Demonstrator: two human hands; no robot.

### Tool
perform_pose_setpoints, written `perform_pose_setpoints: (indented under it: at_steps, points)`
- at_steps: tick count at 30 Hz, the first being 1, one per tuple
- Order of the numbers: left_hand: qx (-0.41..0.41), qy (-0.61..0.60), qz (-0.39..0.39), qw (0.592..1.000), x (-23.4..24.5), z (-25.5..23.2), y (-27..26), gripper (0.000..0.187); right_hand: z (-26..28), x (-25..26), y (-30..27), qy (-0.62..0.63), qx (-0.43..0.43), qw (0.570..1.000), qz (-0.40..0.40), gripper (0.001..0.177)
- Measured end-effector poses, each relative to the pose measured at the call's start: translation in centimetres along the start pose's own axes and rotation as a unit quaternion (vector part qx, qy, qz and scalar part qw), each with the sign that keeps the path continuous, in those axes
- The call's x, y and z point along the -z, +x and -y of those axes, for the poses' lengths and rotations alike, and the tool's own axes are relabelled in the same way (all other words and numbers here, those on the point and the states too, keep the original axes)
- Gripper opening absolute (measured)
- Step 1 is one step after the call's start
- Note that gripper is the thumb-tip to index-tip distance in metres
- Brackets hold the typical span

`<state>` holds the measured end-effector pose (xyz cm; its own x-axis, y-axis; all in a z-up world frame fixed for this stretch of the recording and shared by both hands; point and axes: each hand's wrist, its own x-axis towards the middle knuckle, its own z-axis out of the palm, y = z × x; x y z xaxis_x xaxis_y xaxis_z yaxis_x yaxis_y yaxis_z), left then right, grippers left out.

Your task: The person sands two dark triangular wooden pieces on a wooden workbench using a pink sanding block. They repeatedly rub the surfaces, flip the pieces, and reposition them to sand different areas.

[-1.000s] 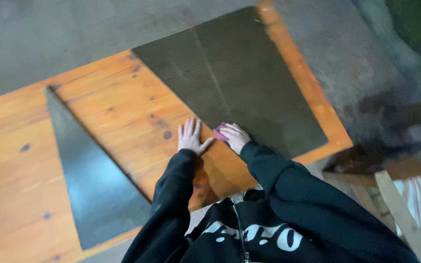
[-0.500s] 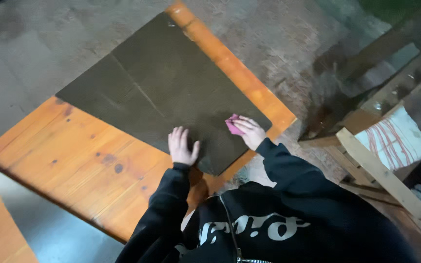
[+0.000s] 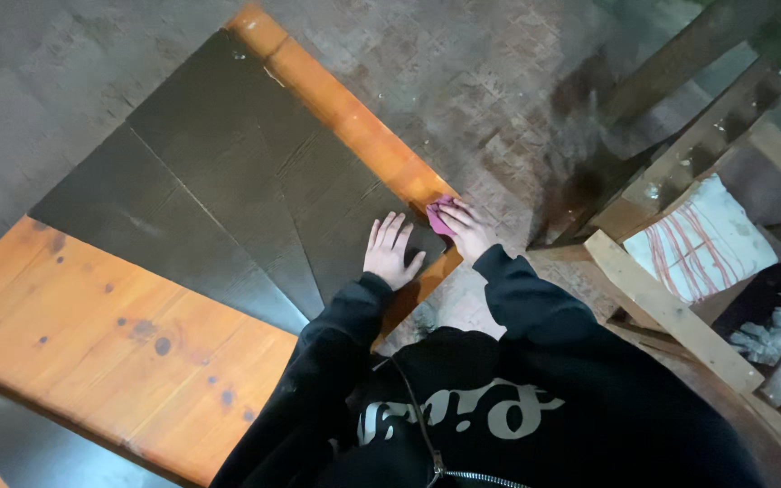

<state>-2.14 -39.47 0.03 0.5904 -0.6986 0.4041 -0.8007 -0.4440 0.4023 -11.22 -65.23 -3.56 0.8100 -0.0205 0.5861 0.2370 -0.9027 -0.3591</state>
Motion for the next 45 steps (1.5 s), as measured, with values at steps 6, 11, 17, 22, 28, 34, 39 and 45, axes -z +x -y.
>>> perform_pose_setpoints:
  at_steps: [6,11,17,22,28,34,39,45]
  points:
    - [0.015,-0.004,0.030,0.999,-1.8,-0.3,0.8,0.077,-2.1,-1.9,-1.4,0.011,0.002,1.000,0.022,0.044]
    - [0.032,0.014,0.053,0.998,-1.5,-1.4,0.8,0.077,-1.5,-0.8,-0.4,-0.010,-0.006,0.997,0.076,0.062]
    - [0.048,0.009,0.033,0.998,-0.4,-1.8,-0.2,0.074,0.7,2.1,1.4,-0.014,-0.049,0.992,0.117,0.077]
    - [0.067,0.018,0.008,0.998,2.2,-1.7,-2.0,0.074,3.6,2.8,3.6,0.021,-0.011,0.996,0.092,0.074]
    - [0.101,0.029,-0.051,0.993,5.9,-1.0,-5.9,0.073,9.5,1.5,5.9,0.053,0.052,0.992,0.104,0.070]
    - [0.133,0.062,-0.115,0.982,10.7,0.8,-12.2,0.071,17.0,-1.5,6.1,0.070,0.099,0.985,0.124,0.067]
    - [0.162,0.086,-0.141,0.973,15.6,2.9,-20.6,0.069,25.2,-4.6,5.1,0.080,0.108,0.978,0.162,0.064]
    - [0.187,0.107,-0.155,0.964,22.6,6.4,-32.9,0.068,35.9,-9.7,2.2,0.099,0.113,0.973,0.175,0.065]
